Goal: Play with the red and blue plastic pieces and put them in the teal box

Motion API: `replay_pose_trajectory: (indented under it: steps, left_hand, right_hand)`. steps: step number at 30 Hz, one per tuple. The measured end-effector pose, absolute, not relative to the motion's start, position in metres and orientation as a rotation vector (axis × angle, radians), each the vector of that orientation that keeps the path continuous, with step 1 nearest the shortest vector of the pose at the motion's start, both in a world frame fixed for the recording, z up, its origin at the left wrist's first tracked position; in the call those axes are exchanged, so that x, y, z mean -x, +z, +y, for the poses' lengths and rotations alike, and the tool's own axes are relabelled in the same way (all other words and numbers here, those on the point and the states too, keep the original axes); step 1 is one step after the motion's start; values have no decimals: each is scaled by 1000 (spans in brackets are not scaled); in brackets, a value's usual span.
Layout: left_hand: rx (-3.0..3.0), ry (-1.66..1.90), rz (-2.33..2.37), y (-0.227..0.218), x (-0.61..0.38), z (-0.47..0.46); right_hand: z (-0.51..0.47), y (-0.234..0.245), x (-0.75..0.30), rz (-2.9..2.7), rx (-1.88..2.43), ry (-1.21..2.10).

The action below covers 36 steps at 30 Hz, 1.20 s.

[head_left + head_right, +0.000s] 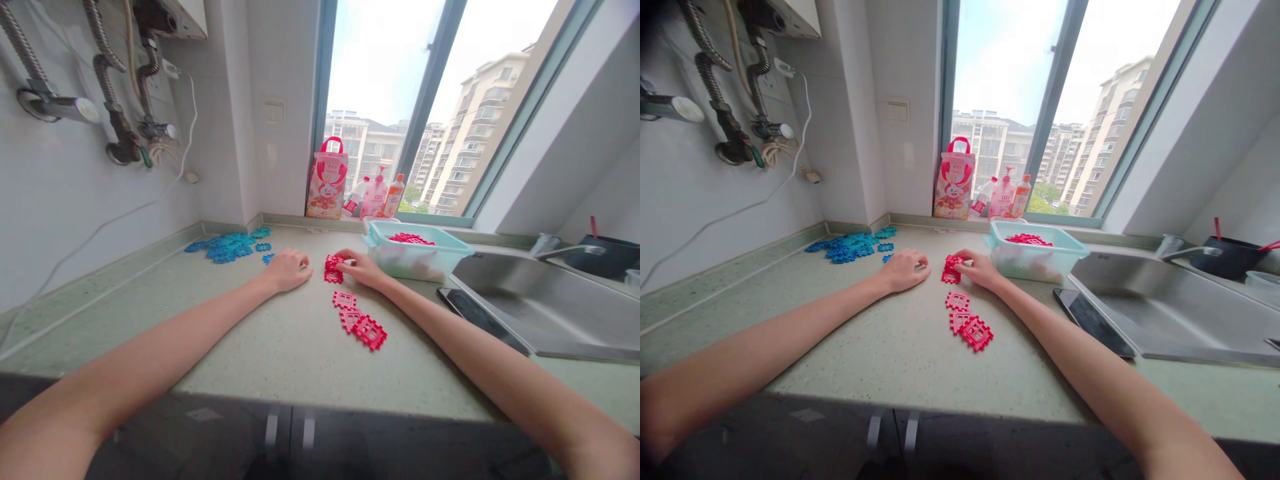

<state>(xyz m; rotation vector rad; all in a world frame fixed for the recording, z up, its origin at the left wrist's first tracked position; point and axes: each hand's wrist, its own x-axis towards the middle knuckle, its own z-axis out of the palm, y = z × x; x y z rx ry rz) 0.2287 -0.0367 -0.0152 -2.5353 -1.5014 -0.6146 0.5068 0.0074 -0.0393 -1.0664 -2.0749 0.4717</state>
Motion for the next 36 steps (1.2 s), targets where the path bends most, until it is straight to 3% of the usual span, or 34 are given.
replay_pose_trajectory:
  steps: [10,36]
  left_hand:
    - [2636,-636,-1415,-16,-228,-37]
    - [2670,-688,-1374,-20,-225,-29]
  right_hand:
    - [-21,-24,-505,-2288,1062,436]
    - [-27,-28,-509,-2179,766,252]
